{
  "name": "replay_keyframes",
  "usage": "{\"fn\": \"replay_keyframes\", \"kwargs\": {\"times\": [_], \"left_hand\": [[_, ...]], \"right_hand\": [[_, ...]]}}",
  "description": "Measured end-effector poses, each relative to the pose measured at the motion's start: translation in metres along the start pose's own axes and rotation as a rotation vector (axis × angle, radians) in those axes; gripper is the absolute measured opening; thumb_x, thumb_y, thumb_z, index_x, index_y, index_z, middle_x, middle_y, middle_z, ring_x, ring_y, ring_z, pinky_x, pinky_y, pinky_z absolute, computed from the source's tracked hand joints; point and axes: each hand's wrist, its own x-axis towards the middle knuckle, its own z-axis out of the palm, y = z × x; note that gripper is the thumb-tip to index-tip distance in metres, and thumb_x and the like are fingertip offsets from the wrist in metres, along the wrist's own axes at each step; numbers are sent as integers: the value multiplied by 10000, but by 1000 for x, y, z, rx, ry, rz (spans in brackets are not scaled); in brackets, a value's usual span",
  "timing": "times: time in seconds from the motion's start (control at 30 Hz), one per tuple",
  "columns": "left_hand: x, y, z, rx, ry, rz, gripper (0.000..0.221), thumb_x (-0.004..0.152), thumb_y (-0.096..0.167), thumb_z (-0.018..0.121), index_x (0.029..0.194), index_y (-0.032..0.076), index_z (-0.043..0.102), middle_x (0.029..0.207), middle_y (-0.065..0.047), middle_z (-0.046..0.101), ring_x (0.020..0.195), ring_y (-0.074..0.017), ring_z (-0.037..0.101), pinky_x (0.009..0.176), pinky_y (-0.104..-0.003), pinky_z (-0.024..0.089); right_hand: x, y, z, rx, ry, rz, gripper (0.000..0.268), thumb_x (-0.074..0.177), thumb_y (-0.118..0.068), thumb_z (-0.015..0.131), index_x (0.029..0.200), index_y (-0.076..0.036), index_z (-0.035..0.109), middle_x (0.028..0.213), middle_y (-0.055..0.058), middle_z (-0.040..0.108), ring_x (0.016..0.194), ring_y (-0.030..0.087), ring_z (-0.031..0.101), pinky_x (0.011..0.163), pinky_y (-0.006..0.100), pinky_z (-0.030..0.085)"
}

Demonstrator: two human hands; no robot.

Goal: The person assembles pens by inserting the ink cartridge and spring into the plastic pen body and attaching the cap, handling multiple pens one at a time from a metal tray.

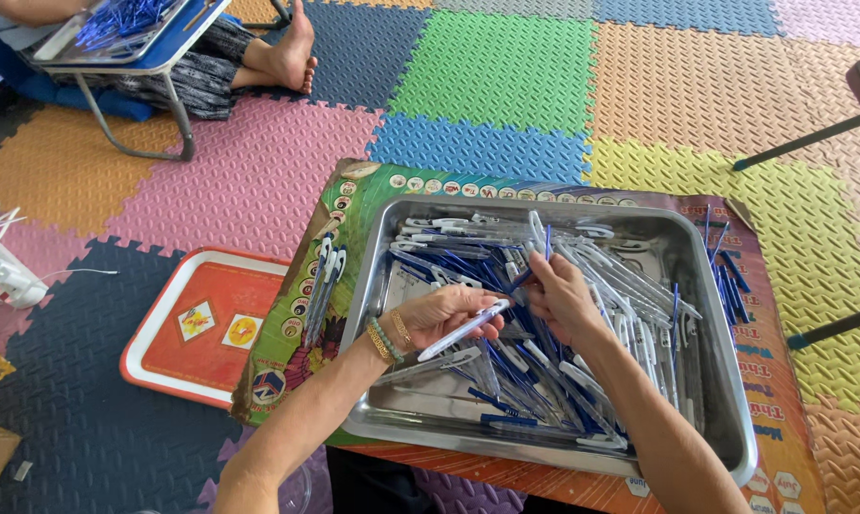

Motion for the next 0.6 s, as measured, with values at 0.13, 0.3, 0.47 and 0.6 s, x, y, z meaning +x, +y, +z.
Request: {"fn": "replay_keyframes", "kwargs": {"times": [0.13,0.3,0.47,0.6], "left_hand": [[-7,7,7,-47,53,41,323,1107,150,699,1375,-28,669,1066,-243,828,929,-302,840,721,-279,737],[7,10,-21,-215,210,195,347,1096,145,721,1391,-33,683,1119,-273,823,955,-347,839,770,-334,738],[-2,7,3,-209,219,193,417,1066,143,760,1451,21,654,1115,-320,806,932,-381,835,788,-372,745],[-7,16,1,-163,189,224,487,1075,174,750,1537,135,598,1126,-304,806,939,-369,833,773,-354,738]], "right_hand": [[13,22,-10,-39,33,-13,311,1168,-323,630,1169,-15,587,791,128,552,451,42,329,346,196,263],[8,19,-8,-137,5,-13,350,1135,-320,706,1167,22,636,797,163,609,434,61,363,349,224,300],[7,22,-10,-198,-67,-70,355,1128,-296,706,1186,51,661,753,168,624,420,78,419,323,218,313],[-10,1,-2,-390,-54,-110,317,1083,-254,739,1219,28,690,742,119,669,436,70,469,324,198,351]]}}
